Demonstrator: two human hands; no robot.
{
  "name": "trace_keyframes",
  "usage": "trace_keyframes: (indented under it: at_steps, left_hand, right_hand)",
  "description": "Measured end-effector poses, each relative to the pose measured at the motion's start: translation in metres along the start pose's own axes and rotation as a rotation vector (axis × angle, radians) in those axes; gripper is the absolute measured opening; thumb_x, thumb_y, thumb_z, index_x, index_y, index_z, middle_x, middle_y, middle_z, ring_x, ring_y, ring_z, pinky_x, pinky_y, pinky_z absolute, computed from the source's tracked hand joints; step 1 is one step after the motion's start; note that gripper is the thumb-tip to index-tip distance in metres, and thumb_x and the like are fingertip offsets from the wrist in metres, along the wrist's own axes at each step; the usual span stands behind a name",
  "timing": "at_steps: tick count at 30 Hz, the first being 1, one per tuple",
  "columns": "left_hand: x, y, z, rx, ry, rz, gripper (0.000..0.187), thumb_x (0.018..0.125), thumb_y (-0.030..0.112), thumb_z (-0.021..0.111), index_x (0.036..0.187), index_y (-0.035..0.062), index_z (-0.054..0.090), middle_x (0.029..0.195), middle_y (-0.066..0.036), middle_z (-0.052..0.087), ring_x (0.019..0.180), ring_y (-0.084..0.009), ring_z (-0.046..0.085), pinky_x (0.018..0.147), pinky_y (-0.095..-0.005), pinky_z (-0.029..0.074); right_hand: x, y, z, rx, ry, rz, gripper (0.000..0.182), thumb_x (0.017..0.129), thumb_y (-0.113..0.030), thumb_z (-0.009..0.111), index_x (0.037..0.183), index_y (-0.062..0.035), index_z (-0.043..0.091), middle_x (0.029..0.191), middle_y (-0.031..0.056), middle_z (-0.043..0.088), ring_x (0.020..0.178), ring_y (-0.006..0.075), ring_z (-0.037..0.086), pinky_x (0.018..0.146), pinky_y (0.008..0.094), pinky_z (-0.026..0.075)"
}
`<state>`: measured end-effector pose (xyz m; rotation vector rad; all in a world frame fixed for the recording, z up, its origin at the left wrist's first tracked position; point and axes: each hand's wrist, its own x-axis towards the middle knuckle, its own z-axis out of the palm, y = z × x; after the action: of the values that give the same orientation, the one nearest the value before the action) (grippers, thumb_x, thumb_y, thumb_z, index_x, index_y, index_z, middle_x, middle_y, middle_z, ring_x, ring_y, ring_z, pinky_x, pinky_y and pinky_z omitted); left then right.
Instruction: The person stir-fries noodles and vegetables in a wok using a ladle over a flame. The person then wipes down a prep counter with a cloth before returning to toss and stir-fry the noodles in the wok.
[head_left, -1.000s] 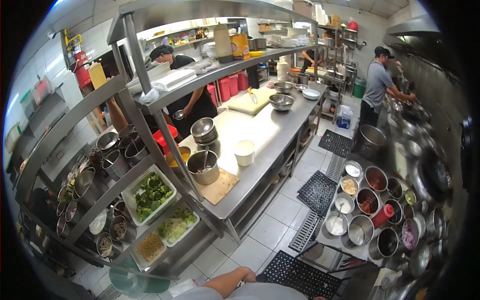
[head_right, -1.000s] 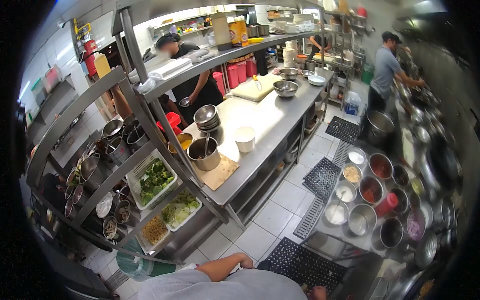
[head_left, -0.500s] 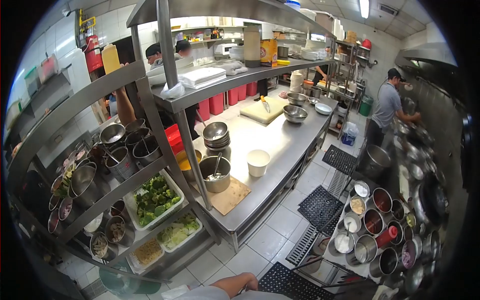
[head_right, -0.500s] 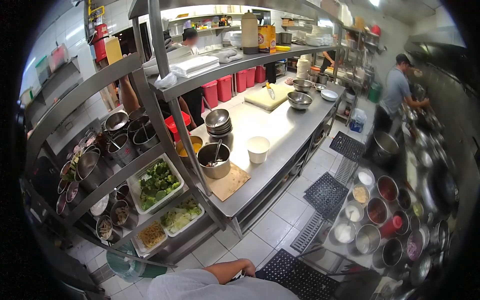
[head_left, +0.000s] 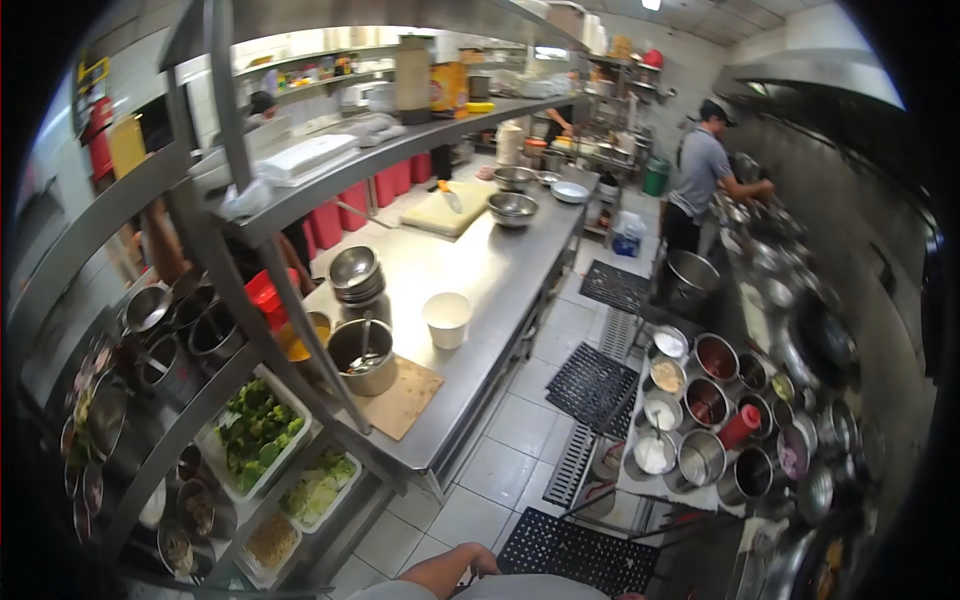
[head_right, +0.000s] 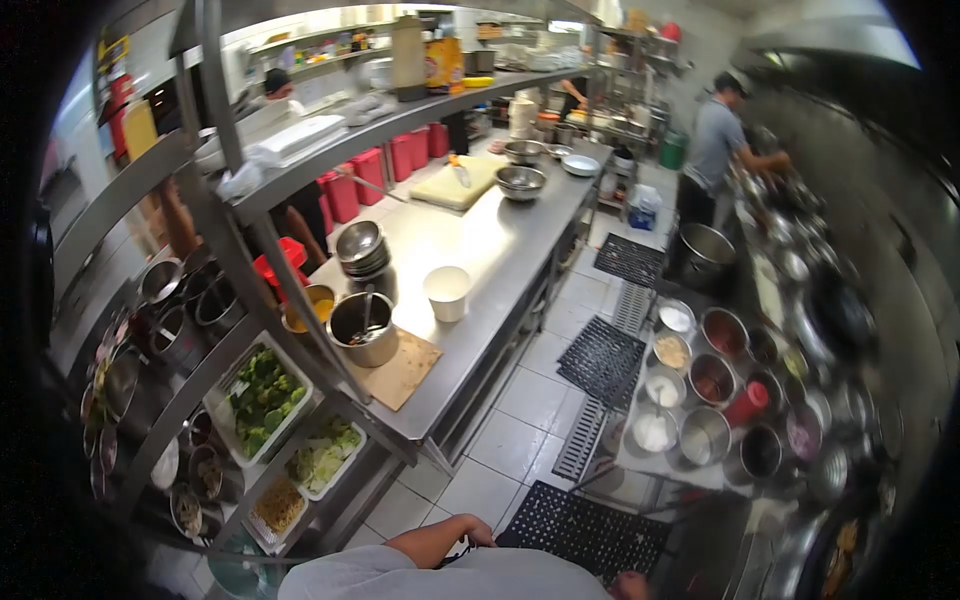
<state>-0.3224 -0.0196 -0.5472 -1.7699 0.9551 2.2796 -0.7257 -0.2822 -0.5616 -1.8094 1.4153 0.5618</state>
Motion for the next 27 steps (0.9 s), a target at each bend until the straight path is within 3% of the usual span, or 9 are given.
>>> trace_keyframes:
  at_steps: [1,3,4,5,10,16,19,21,27]
  left_hand:
    - [0.011,-0.005,-0.002,-0.004,0.009,-0.041,0.076,0.082,0.069,0.062,0.135,0.0148,0.06,0.142,-0.012,0.056,0.129,-0.0335,0.054,0.099,-0.0548,0.046]
    - [0.01,-0.01,0.0,-0.009,-0.05,-0.066,0.081,0.079,0.073,0.062,0.136,0.0152,0.059,0.142,-0.012,0.055,0.131,-0.033,0.052,0.1,-0.0546,0.044]
    - [0.009,-0.014,0.0,0.027,-0.047,0.043,0.084,0.078,0.075,0.06,0.137,0.0165,0.058,0.14,-0.011,0.057,0.126,-0.0314,0.055,0.095,-0.0533,0.048]
    - [0.01,-0.016,-0.002,0.065,-0.051,0.153,0.086,0.077,0.078,0.058,0.139,0.0178,0.057,0.137,-0.011,0.059,0.121,-0.0297,0.059,0.091,-0.052,0.053]
    - [0.073,-0.056,0.002,0.056,0.277,0.047,0.086,0.086,0.077,0.048,0.124,0.003,0.067,0.137,-0.024,0.057,0.126,-0.0391,0.055,0.104,-0.0481,0.044]
    - [0.109,-0.065,-0.012,0.41,0.4,0.043,0.064,0.09,0.061,0.055,0.118,0.0051,0.071,0.122,-0.024,0.067,0.115,-0.0368,0.063,0.097,-0.042,0.05]
    - [0.1,-0.033,-0.029,0.467,0.439,0.091,0.055,0.092,0.052,0.056,0.115,0.0048,0.072,0.12,-0.023,0.067,0.114,-0.0371,0.063,0.098,-0.0411,0.049]
    - [0.089,-0.004,-0.041,0.477,0.458,0.105,0.051,0.092,0.048,0.057,0.113,0.0048,0.073,0.119,-0.023,0.067,0.113,-0.0374,0.063,0.099,-0.0414,0.048]
    - [0.088,0.117,-0.05,0.495,0.663,0.305,0.043,0.094,0.04,0.048,0.104,0.007,0.074,0.111,-0.022,0.069,0.109,-0.0421,0.062,0.094,-0.0469,0.05]
  right_hand:
    - [-0.024,-0.03,-0.008,0.027,0.003,0.031,0.049,0.097,-0.05,0.053,0.118,-0.01,0.071,0.134,0.0224,0.059,0.131,0.0327,0.047,0.106,0.0415,0.038]
    - [-0.063,-0.055,-0.007,0.497,0.067,0.113,0.014,0.088,-0.007,0.06,0.092,0.003,0.068,0.078,0.0146,0.068,0.069,0.0263,0.07,0.058,0.0407,0.057]
    - [-0.054,-0.035,0.007,0.585,0.1,0.032,0.013,0.089,-0.006,0.059,0.091,0.0034,0.067,0.077,0.0148,0.066,0.065,0.0281,0.069,0.056,0.0421,0.057]
    - [-0.097,-0.07,-0.012,0.489,0.099,0.114,0.021,0.086,-0.015,0.067,0.099,-0.0007,0.073,0.081,0.0106,0.072,0.077,0.0202,0.068,0.071,0.0336,0.056]
    - [-0.088,-0.016,-0.004,0.627,0.033,0.057,0.024,0.097,-0.016,0.061,0.116,-0.0008,0.065,0.092,0.0099,0.072,0.077,0.0201,0.072,0.065,0.0343,0.06]
    - [-0.214,0.0,-0.177,0.42,0.888,-0.09,0.019,0.089,-0.005,0.06,0.106,-0.0029,0.068,0.086,0.0107,0.071,0.07,0.0168,0.068,0.063,0.0318,0.055]
    - [-0.282,0.058,-0.268,0.144,1.224,0.166,0.026,0.088,-0.014,0.061,0.11,-0.0012,0.066,0.103,0.0233,0.068,0.099,0.041,0.065,0.087,0.0439,0.052]
    - [-0.299,0.136,-0.289,-0.08,1.394,0.412,0.035,0.088,-0.013,0.062,0.12,0.0006,0.062,0.118,0.0241,0.063,0.111,0.042,0.058,0.096,0.047,0.048]
    - [-0.321,0.235,-0.279,0.041,0.933,0.586,0.063,0.082,-0.039,0.073,0.132,-0.0041,0.056,0.123,0.0279,0.061,0.116,0.0432,0.058,0.1,0.0485,0.048]
